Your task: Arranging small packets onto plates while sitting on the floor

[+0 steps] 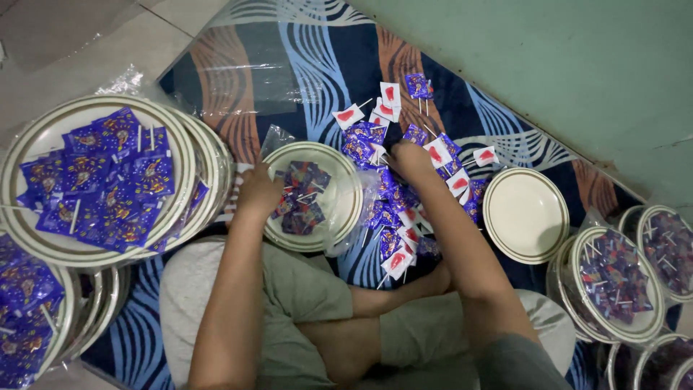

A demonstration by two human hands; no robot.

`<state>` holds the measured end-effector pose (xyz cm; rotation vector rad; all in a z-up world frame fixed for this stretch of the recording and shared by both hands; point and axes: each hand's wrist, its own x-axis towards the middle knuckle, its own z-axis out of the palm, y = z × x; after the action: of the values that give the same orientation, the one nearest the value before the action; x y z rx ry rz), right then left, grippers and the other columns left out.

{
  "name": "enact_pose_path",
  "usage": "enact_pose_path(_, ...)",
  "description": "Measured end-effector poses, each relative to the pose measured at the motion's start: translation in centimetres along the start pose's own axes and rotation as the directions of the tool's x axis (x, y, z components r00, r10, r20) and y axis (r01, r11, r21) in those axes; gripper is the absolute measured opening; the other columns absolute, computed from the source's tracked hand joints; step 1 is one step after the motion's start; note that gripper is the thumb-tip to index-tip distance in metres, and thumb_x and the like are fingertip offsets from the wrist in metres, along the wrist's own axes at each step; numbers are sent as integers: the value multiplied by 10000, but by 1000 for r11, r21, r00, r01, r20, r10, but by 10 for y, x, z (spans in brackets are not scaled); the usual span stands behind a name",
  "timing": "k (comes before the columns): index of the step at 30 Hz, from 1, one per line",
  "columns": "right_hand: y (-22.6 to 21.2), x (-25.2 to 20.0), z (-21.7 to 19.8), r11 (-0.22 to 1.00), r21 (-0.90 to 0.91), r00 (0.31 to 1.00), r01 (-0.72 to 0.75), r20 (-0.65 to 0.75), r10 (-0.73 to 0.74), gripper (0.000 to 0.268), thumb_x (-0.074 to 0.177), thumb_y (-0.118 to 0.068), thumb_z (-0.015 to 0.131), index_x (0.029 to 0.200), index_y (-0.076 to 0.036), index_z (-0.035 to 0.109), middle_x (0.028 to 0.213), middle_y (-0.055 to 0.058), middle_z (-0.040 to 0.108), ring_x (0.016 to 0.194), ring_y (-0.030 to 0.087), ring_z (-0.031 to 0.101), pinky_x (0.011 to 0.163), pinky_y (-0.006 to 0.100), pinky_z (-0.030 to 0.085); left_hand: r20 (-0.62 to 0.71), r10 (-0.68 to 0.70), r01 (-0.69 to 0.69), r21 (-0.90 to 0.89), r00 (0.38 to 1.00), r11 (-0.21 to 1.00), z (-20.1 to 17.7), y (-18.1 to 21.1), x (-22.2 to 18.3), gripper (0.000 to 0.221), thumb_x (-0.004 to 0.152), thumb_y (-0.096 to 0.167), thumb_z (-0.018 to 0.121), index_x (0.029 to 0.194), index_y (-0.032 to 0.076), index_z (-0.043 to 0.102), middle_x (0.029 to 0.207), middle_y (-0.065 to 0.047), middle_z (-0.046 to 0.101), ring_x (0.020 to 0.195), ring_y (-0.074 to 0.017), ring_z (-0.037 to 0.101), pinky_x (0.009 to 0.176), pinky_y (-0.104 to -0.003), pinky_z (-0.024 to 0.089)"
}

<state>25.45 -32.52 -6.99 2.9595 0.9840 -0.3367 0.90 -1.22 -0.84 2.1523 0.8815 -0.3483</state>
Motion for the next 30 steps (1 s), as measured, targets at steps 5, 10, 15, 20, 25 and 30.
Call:
enact_pose_path(5, 10, -63, -24, 858, 472, 905, -204, -243, 349, 226, 843, -288, 744, 950, -88, 733, 854, 168, 703, 868, 382, 722, 736, 497, 568, -22, 1, -2, -27, 1000, 1000, 5, -4, 4, 593, 936, 334, 510, 1459, 55, 494, 1381, -295, 454, 1237, -582, 534, 959, -698, 460)
enact_pose_path(10, 37, -110, -4, 137, 987, 828, -84, -7, 561, 180, 850, -77, 712, 958, 64, 685, 755, 149, 667, 580, 200, 689, 532, 290, 618, 12, -10, 10, -41, 1000, 999, -2, 4, -5, 596, 947, 351, 483, 1477, 78, 474, 1374, -276, 443, 1252, -568, 523, 956, -691, 456)
enact_pose_path(15, 84, -131, 22, 764, 479, 836, -433, -103, 539, 259, 785, -326, 781, 1039, -281, 803, 911, 41, 768, 942, 326, 726, 821, 453, 577, -22, -34, 35, 21, 999, 999, 14, -9, 18, 573, 943, 367, 495, 1453, 107, 485, 1372, -255, 448, 1259, -551, 527, 962, -684, 459)
enact_pose_path(20, 89, -122, 40, 829, 410, 877, -380, -126, 464, 225, 817, -312, 771, 1015, -215, 815, 916, 82, 780, 946, 374, 732, 826, 444, 580, 8, -31, 31, -13, 999, 999, 1, 1, 1, 582, 948, 351, 468, 1470, 94, 460, 1400, -257, 437, 1289, -546, 499, 994, -672, 433)
enact_pose_path(25, 101, -109, 69, 861, 295, 865, -414, -166, 473, 208, 836, -288, 729, 984, -171, 817, 833, 109, 769, 875, 372, 743, 780, 448, 596, 12, -35, 35, -30, 999, 999, -3, 5, -5, 597, 941, 352, 455, 1475, 85, 446, 1416, -254, 439, 1308, -540, 482, 1002, -673, 419)
enact_pose_path(30, 71, -151, 5, 912, 290, 946, -289, -62, 320, 234, 840, -319, 752, 1005, -164, 811, 886, 158, 768, 923, 427, 715, 817, 516, 563, 31, -62, 63, -44, 998, 997, -18, 19, -25, 552, 951, 348, 450, 1450, 113, 469, 1434, -224, 446, 1316, -510, 491, 1032, -644, 418)
